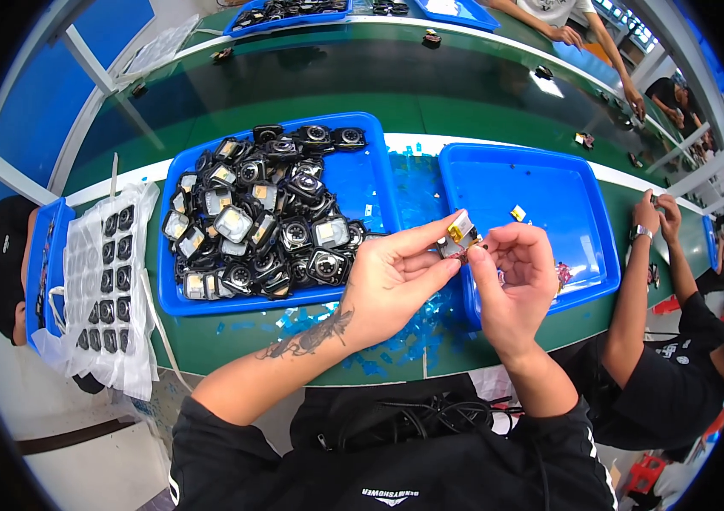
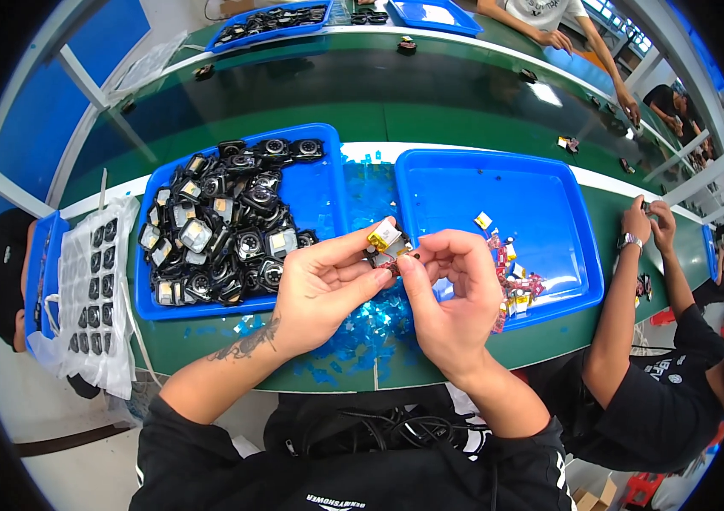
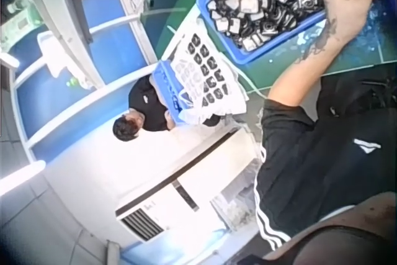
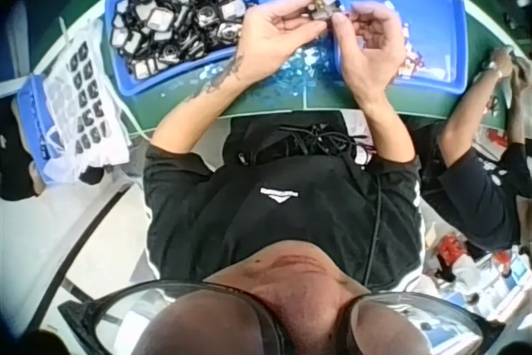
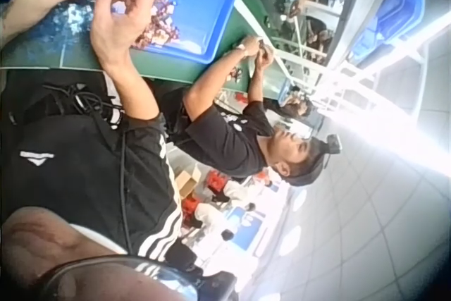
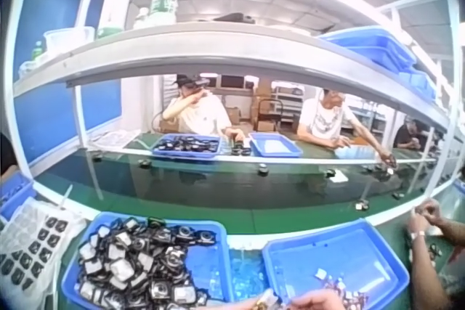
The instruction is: Manual assembly of small electronic units, involving attaching batteries and circuit boards into plastic housings.
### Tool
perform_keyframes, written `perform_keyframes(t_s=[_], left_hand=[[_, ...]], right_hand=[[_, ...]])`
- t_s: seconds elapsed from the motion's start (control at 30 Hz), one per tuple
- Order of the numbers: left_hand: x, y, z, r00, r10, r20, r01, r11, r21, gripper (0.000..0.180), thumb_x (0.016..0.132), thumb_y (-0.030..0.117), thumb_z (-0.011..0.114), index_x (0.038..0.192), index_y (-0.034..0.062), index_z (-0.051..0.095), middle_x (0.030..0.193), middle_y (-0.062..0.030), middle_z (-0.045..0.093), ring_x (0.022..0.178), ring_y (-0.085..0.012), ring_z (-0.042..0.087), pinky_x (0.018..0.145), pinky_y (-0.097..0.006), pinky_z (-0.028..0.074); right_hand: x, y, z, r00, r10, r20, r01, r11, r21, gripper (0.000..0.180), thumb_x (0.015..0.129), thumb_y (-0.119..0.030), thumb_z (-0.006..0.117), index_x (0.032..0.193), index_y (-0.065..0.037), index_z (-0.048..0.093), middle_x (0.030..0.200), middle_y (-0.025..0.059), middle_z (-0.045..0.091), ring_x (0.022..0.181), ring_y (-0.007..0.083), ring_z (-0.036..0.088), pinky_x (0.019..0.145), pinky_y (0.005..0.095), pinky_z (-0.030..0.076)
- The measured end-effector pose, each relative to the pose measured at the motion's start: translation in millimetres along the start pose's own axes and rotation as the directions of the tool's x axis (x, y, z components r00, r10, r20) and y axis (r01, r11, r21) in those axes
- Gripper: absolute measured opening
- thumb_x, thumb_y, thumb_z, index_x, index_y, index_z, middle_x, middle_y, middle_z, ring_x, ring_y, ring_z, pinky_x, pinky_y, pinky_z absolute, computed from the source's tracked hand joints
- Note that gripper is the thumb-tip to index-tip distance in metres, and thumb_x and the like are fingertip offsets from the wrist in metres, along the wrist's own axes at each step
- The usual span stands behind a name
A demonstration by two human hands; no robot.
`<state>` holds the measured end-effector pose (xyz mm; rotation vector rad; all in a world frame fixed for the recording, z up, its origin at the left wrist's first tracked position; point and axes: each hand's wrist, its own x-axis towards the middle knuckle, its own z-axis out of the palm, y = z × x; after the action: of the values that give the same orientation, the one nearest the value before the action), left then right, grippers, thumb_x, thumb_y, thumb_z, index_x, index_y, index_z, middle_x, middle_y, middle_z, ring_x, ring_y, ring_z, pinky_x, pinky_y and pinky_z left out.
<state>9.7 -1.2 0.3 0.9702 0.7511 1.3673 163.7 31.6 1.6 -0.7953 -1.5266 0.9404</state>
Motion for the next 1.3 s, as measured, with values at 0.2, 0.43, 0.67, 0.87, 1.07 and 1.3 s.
perform_keyframes(t_s=[0.2,0.43,0.67,0.87,1.07,1.3], left_hand=[[-1.5,-0.6,1.4,0.999,0.049,-0.004,-0.049,0.999,0.001,0.048,0.090,-0.008,0.055,0.136,0.0031,0.050,0.124,-0.0112,0.060,0.112,-0.0145,0.058,0.096,-0.025,0.048],[-0.6,0.3,1.6,0.999,-0.016,-0.045,0.017,0.999,0.030,0.054,0.090,-0.008,0.056,0.141,0.0049,0.044,0.121,-0.0115,0.062,0.107,-0.0131,0.060,0.092,-0.025,0.050],[-0.1,-0.3,-0.3,0.996,-0.025,-0.088,0.023,0.999,-0.030,0.047,0.089,-0.006,0.057,0.132,0.0012,0.040,0.112,-0.0170,0.065,0.101,-0.0170,0.064,0.088,-0.028,0.053],[-0.6,-3.8,0.8,0.997,-0.029,-0.069,0.028,1.000,-0.014,0.040,0.091,-0.005,0.055,0.128,-0.0022,0.041,0.112,-0.0190,0.063,0.105,-0.0209,0.064,0.092,-0.033,0.053],[-2.0,-5.0,-1.2,0.998,-0.007,-0.067,0.007,1.000,0.004,0.030,0.091,-0.005,0.056,0.120,-0.0023,0.047,0.111,-0.0169,0.065,0.103,-0.0181,0.064,0.089,-0.029,0.053],[0.3,-2.5,-1.9,0.994,0.013,-0.109,-0.020,0.997,-0.069,0.055,0.090,-0.006,0.056,0.138,0.0046,0.032,0.119,-0.0173,0.061,0.102,-0.0175,0.063,0.088,-0.028,0.052]], right_hand=[[-3.6,4.8,4.5,0.997,-0.072,-0.037,0.068,0.994,-0.083,0.023,0.083,0.007,0.067,0.099,0.001,0.052,0.089,0.0050,0.056,0.073,0.0069,0.056,0.064,0.0191,0.046],[-3.4,5.7,8.7,0.991,-0.128,-0.036,0.122,0.983,-0.135,0.024,0.083,0.007,0.066,0.099,0.000,0.051,0.091,0.0055,0.052,0.073,0.0082,0.055,0.064,0.0196,0.046],[4.1,-9.7,5.2,0.994,0.108,0.026,-0.107,0.994,-0.034,0.040,0.080,0.008,0.068,0.115,0.000,0.051,0.099,0.0064,0.054,0.087,0.0100,0.055,0.071,0.0222,0.049],[13.3,-13.7,-8.9,0.947,0.236,0.217,-0.230,0.972,-0.053,0.044,0.080,0.006,0.068,0.121,-0.001,0.052,0.101,0.0053,0.056,0.091,0.0097,0.056,0.076,0.0229,0.050],[16.9,-6.4,-6.8,0.916,0.312,0.252,-0.330,0.944,0.031,0.041,0.081,0.004,0.069,0.119,-0.001,0.053,0.096,0.0031,0.057,0.089,0.0082,0.056,0.077,0.0215,0.049],[28.8,-4.5,-3.0,0.912,0.324,0.251,-0.338,0.941,0.015,0.038,0.081,0.005,0.068,0.116,-0.002,0.054,0.093,0.0024,0.058,0.087,0.0078,0.057,0.078,0.0214,0.050]])
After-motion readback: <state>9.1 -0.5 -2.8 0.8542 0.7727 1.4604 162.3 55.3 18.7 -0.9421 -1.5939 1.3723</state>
